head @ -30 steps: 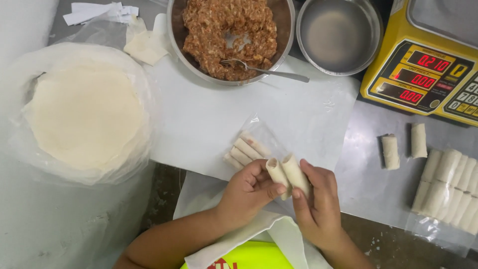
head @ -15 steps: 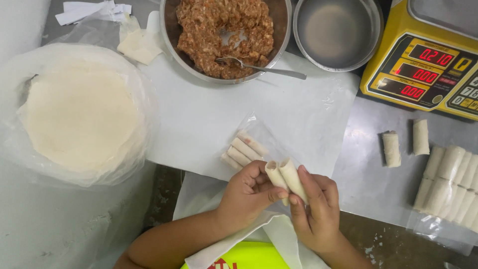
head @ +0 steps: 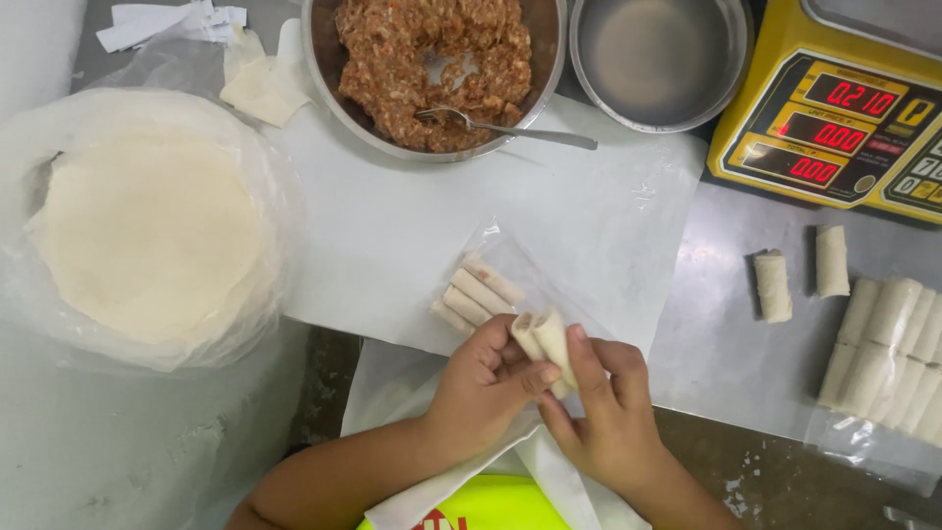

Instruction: Preparing spring rolls by rolling dough with filling and then packaging them into plastic bags.

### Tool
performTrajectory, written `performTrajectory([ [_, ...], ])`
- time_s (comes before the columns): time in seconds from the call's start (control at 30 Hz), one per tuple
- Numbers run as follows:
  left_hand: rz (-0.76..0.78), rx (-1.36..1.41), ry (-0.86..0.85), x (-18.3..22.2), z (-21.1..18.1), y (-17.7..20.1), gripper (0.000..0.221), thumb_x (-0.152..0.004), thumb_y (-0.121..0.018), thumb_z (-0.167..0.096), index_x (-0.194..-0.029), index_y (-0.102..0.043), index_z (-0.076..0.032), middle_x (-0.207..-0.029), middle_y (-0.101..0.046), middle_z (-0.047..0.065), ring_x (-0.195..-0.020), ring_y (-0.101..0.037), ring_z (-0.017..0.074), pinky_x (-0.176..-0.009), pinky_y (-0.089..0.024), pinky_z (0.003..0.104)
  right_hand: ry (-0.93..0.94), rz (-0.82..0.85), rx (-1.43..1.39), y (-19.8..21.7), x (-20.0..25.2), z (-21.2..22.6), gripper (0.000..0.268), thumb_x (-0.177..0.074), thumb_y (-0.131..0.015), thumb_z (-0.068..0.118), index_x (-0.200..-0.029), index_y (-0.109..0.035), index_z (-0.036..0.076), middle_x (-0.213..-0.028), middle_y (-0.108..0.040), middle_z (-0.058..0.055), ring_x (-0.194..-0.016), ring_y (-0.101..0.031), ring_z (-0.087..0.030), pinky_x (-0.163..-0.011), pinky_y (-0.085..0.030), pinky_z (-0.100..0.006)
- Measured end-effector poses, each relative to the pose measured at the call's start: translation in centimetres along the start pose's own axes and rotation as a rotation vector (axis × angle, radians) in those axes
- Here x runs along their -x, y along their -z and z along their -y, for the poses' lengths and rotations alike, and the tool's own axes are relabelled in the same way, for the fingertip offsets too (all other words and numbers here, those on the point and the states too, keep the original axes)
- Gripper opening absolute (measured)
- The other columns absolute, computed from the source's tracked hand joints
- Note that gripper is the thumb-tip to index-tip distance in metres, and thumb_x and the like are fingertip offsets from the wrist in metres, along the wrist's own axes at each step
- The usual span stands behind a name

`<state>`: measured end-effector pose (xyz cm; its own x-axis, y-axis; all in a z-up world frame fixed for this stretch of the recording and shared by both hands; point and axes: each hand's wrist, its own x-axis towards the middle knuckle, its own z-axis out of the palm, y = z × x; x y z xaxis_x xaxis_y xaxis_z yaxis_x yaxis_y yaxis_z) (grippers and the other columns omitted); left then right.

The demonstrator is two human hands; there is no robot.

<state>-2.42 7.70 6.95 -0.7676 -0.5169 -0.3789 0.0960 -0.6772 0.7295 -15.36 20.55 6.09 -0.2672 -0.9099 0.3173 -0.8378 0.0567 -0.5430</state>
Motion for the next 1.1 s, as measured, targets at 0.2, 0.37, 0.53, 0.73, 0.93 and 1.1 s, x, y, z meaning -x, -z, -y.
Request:
performTrajectory([
  [0.2,0.028,0.044,0.072,-0.2,-1.9,-0.7,0.055,-0.087,-0.076,-0.036,-0.128,-0.058,-0.005,-0.138,-0.066,0.024,-0.135,-0.062,0.0285,-0.114,-0.051,0.036,0.199,-0.037,-0.035,-0.4,-1.7,0.2,0.06,-0.1,-0.069,0.002,-0.153,-0.041,0.003,-0.112,-0.053,-0.017,-0.072,-0.058,-0.03,-0.061,-0.05,-0.038],
  [0.37,-0.016,-0.035,0.055,-0.6,-2.2,-0.7,0.038,-0.094,-0.067,-0.038,-0.116,-0.066,-0.008,-0.13,-0.072,0.021,-0.126,-0.068,0.0262,-0.109,-0.054,0.037,0.103,0.111,-0.114,0.5,-1.1,-0.2,0.061,-0.103,-0.061,0.036,-0.154,-0.042,0.008,-0.141,-0.05,-0.012,-0.119,-0.057,-0.029,-0.103,-0.048,-0.041],
  [0.53,-0.042,0.003,0.108,-0.7,-2.3,-1.0,0.051,-0.09,-0.065,-0.047,-0.121,-0.065,-0.007,-0.134,-0.071,0.019,-0.126,-0.068,0.0265,-0.101,-0.059,0.037,0.145,-0.003,-0.136,-0.6,-0.4,-1.4,0.066,-0.095,-0.079,0.021,-0.15,-0.043,0.012,-0.138,-0.045,-0.017,-0.123,-0.059,-0.03,-0.101,-0.057,-0.042],
  [0.73,0.013,0.038,0.111,-0.7,-1.2,-0.7,0.063,-0.091,-0.063,-0.046,-0.139,-0.049,-0.007,-0.135,-0.067,0.023,-0.127,-0.065,0.027,-0.104,-0.056,0.036,0.255,-0.087,-0.08,-1.2,-0.2,-2.3,0.048,-0.097,-0.07,-0.003,-0.142,-0.054,0.006,-0.137,-0.054,-0.023,-0.088,-0.054,-0.03,-0.075,-0.049,-0.036],
  [0.93,0.237,-0.095,-0.123,-0.5,-2.0,0.9,0.09,-0.093,-0.073,-0.034,-0.161,-0.019,-0.012,-0.16,-0.039,0.019,-0.148,-0.039,0.028,-0.123,-0.035,0.045,-0.146,-0.031,-0.481,1.7,-0.5,-2.1,0.05,-0.097,-0.066,0.028,-0.14,-0.056,0.004,-0.136,-0.054,-0.015,-0.129,-0.057,-0.025,-0.11,-0.052,-0.034],
  [1.1,0.35,-0.756,-0.324,-0.6,-4.0,2.5,0.072,-0.094,-0.075,-0.03,-0.155,-0.04,-0.017,-0.157,-0.052,0.004,-0.143,-0.055,0.0204,-0.12,-0.044,0.04,-0.288,0.058,-1.087,2.6,-0.5,-2.4,0.046,-0.103,-0.063,0.023,-0.143,-0.052,0.003,-0.13,-0.056,-0.011,-0.095,-0.067,-0.02,-0.077,-0.066,-0.027],
])
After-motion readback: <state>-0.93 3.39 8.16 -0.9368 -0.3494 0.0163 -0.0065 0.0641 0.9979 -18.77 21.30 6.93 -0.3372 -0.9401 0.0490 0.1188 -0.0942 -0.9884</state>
